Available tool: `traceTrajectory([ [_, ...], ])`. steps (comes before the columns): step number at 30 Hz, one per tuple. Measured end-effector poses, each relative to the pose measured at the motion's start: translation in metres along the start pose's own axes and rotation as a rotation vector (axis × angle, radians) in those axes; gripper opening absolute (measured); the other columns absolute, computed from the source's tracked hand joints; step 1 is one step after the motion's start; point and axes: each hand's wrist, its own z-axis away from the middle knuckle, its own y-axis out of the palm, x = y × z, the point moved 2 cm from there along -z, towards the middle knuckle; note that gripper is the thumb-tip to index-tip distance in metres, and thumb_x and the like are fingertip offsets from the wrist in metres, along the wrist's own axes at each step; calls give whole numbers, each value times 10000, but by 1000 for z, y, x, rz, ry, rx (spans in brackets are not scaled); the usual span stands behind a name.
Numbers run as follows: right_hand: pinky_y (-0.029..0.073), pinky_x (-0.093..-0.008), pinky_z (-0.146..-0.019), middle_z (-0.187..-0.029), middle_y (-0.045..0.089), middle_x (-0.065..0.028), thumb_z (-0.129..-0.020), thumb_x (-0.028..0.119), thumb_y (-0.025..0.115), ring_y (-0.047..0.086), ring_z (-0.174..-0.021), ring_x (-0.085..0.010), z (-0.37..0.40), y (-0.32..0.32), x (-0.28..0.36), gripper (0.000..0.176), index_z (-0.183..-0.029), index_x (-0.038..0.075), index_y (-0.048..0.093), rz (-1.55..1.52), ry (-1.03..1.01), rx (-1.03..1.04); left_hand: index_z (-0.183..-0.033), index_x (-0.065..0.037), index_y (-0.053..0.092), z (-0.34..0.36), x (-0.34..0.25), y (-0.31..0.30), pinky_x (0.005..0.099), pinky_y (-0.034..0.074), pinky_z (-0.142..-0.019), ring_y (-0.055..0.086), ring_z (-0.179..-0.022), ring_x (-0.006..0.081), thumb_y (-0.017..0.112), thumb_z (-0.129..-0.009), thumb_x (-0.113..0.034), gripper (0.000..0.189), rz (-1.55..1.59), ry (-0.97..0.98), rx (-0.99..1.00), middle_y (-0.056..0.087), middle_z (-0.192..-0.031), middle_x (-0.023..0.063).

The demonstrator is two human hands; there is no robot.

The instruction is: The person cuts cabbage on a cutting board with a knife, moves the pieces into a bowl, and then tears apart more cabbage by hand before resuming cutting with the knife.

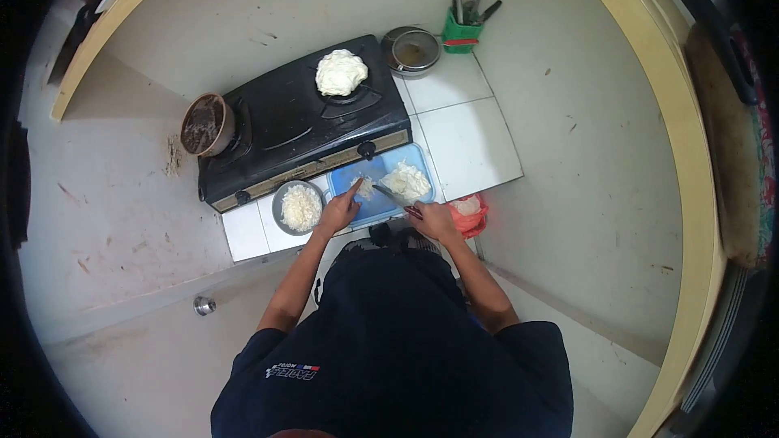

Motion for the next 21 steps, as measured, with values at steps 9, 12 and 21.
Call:
traceTrajectory([
  [9, 532, -488, -674, -770, 687, -227, -921, 377, 714, 696, -743, -405, 57, 0, -14, 360, -966, 20, 722, -350, 298, -194, -1454, -148, 530, -40, -45, 23, 490, 552, -790, 682, -908, 375, 662, -934, -166, 537, 98, 185, -58, 680, -980, 164],
  [12, 521, -466, -660, -746, 679, -217, -922, 360, 724, 692, -712, -389, 71, 3, -22, 359, -947, 2, 715, -382, 343, -312, -1420, -139, 556, -56, -64, 31, 479, 557, -829, 679, -956, 364, 671, -931, -177, 504, 91, 257, -48, 660, -1083, 155],
  [21, 502, -450, -633, -726, 655, -230, -918, 311, 730, 686, -672, -358, 98, -12, -36, 343, -899, -26, 669, -424, 449, -397, -1379, -120, 577, -80, -122, 51, 456, 545, -938, 600, -1113, 384, 774, -848, -217, 574, -79, 280, 11, 519, -1284, 140],
])
